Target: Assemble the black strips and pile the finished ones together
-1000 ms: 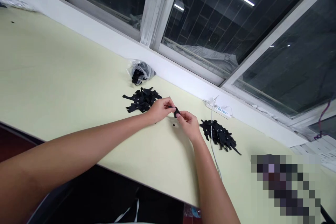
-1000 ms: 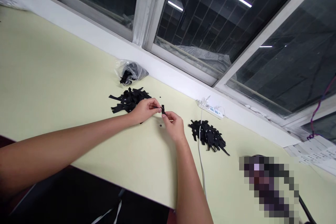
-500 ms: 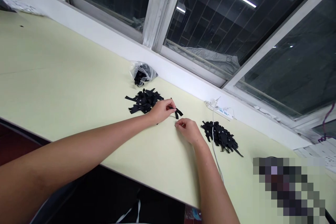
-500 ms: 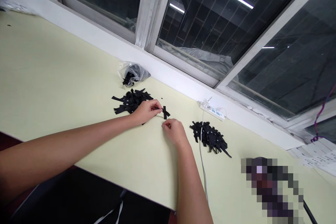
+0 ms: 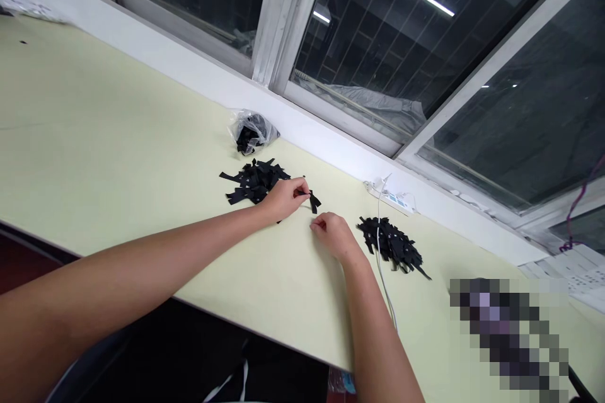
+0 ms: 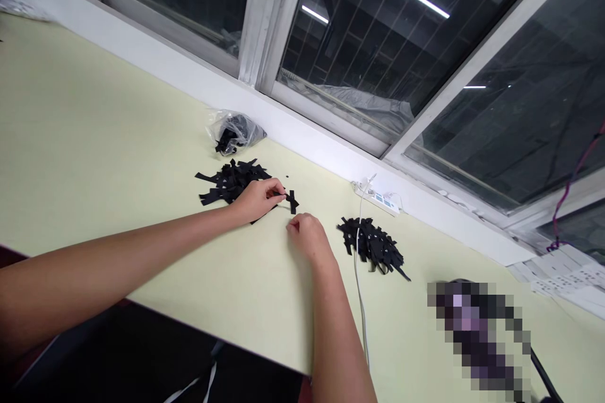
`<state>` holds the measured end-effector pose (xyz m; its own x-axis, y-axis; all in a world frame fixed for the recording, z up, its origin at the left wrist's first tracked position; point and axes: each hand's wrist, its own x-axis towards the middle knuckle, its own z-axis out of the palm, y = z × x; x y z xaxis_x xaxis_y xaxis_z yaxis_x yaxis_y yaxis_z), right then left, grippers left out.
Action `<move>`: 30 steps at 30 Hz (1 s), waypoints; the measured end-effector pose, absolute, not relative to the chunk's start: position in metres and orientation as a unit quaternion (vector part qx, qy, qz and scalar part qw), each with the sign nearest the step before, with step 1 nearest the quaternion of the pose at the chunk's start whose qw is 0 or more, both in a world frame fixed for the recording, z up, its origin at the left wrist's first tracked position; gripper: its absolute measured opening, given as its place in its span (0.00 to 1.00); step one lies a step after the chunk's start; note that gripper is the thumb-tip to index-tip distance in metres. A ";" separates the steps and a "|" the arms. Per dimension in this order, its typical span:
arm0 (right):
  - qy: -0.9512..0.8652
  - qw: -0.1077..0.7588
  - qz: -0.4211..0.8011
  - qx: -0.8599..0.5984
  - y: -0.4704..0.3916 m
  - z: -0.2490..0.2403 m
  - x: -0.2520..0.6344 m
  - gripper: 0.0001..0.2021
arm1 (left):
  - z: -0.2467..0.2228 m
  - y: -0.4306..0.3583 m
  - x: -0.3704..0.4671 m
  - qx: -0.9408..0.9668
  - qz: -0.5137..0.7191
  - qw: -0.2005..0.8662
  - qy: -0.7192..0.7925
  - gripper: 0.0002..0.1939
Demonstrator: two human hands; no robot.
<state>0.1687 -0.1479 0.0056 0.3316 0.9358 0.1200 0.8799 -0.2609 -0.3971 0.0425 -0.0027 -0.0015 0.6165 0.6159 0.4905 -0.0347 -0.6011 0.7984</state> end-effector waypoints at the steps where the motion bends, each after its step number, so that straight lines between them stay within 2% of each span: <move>1: -0.577 0.195 0.063 -0.791 -0.148 0.005 0.168 0.05 | -0.001 -0.003 0.042 0.801 0.399 0.409 0.180 0.01; 5: -0.586 0.180 0.027 -0.790 -0.148 0.008 0.161 0.05 | -0.001 -0.002 0.042 0.801 0.399 0.411 0.175 0.01; 8: -0.593 0.216 0.020 -0.775 -0.150 0.012 0.159 0.04 | -0.002 -0.001 0.042 0.804 0.396 0.406 0.180 0.02; 11: -0.563 0.348 -0.008 -0.749 -0.151 0.017 0.164 0.03 | -0.002 -0.004 0.042 0.807 0.384 0.416 0.167 0.03; 14: -0.489 0.511 -0.030 -0.706 -0.151 0.019 0.169 0.09 | 0.001 -0.011 0.039 0.815 0.353 0.446 0.110 0.05; 17: -0.465 0.596 0.024 -0.654 -0.148 0.018 0.168 0.13 | 0.006 -0.020 0.036 0.822 0.342 0.450 0.073 0.06; 24: -0.482 0.596 0.080 -0.637 -0.145 0.014 0.162 0.14 | 0.010 -0.023 0.033 0.830 0.355 0.424 0.067 0.06; 30: -0.471 0.629 0.122 -0.606 -0.146 0.017 0.158 0.14 | 0.010 -0.020 0.032 0.851 0.384 0.354 0.059 0.07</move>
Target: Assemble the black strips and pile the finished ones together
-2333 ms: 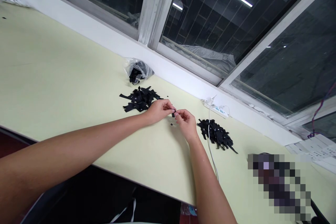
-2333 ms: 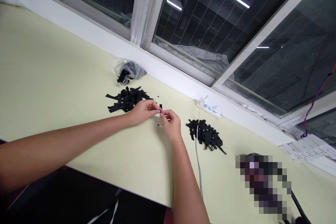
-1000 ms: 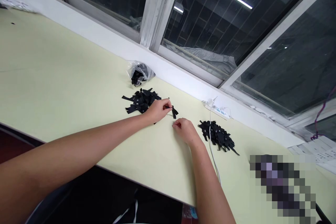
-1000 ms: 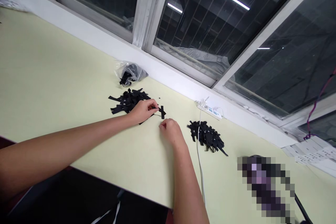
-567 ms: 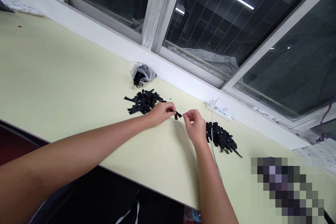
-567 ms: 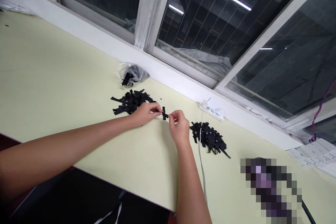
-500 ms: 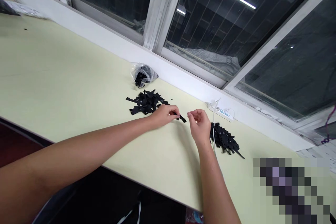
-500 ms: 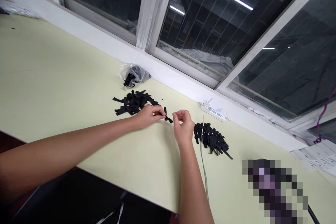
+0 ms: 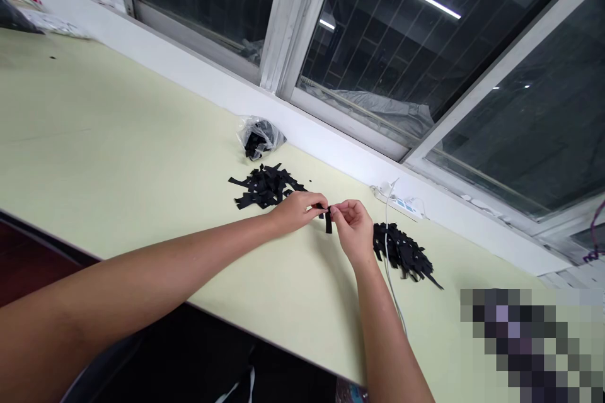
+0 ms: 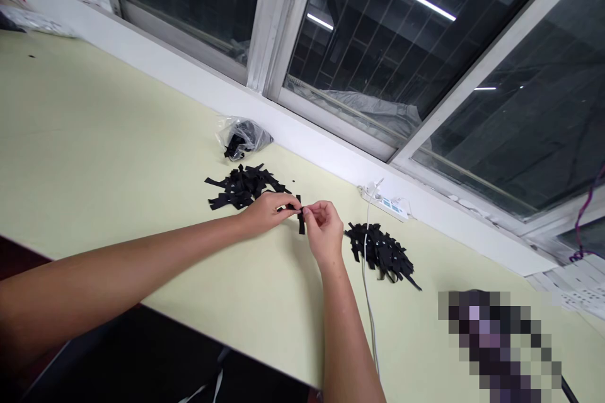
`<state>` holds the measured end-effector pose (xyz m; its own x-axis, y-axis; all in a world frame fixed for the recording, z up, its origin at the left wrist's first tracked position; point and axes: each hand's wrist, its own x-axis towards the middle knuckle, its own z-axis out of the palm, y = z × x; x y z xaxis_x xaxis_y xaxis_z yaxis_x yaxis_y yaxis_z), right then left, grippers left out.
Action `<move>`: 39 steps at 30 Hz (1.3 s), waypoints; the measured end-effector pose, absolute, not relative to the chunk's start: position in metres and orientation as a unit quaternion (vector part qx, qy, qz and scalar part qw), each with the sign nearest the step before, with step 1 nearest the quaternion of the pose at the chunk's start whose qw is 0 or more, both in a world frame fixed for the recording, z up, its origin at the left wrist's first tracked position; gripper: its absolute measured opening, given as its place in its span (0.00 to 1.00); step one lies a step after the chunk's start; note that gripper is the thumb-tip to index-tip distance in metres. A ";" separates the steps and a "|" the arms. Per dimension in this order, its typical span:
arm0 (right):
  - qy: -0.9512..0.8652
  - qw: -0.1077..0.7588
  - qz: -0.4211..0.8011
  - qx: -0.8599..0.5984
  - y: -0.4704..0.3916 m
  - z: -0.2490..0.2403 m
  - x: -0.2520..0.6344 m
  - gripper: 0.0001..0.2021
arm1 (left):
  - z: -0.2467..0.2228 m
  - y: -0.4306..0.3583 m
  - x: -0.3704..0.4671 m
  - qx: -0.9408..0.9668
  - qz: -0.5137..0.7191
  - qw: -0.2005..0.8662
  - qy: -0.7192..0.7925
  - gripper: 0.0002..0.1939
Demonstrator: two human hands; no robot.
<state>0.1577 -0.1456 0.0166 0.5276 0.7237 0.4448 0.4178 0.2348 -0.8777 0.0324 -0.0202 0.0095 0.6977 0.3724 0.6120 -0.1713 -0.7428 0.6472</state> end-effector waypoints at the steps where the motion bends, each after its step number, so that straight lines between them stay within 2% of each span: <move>1: -0.464 0.641 0.130 -0.597 -0.145 0.017 0.156 0.15 | 0.010 -0.020 0.032 0.854 0.392 0.339 0.049 0.07; 5: -0.438 0.674 0.140 -0.578 -0.144 0.019 0.151 0.16 | 0.011 -0.018 0.030 0.864 0.404 0.300 0.011 0.08; 12: -0.435 0.675 0.126 -0.582 -0.145 0.021 0.147 0.17 | 0.014 -0.017 0.028 0.872 0.402 0.279 -0.031 0.09; 22: -0.506 0.591 0.080 -0.624 -0.148 0.018 0.153 0.12 | 0.010 -0.019 0.030 0.851 0.430 0.301 -0.002 0.05; 32: -0.550 0.488 0.038 -0.677 -0.154 0.027 0.149 0.08 | 0.010 -0.023 0.030 0.851 0.386 0.353 0.054 0.02; 39: -0.545 0.497 0.086 -0.670 -0.150 0.021 0.156 0.09 | 0.009 -0.022 0.033 0.849 0.347 0.392 0.069 0.02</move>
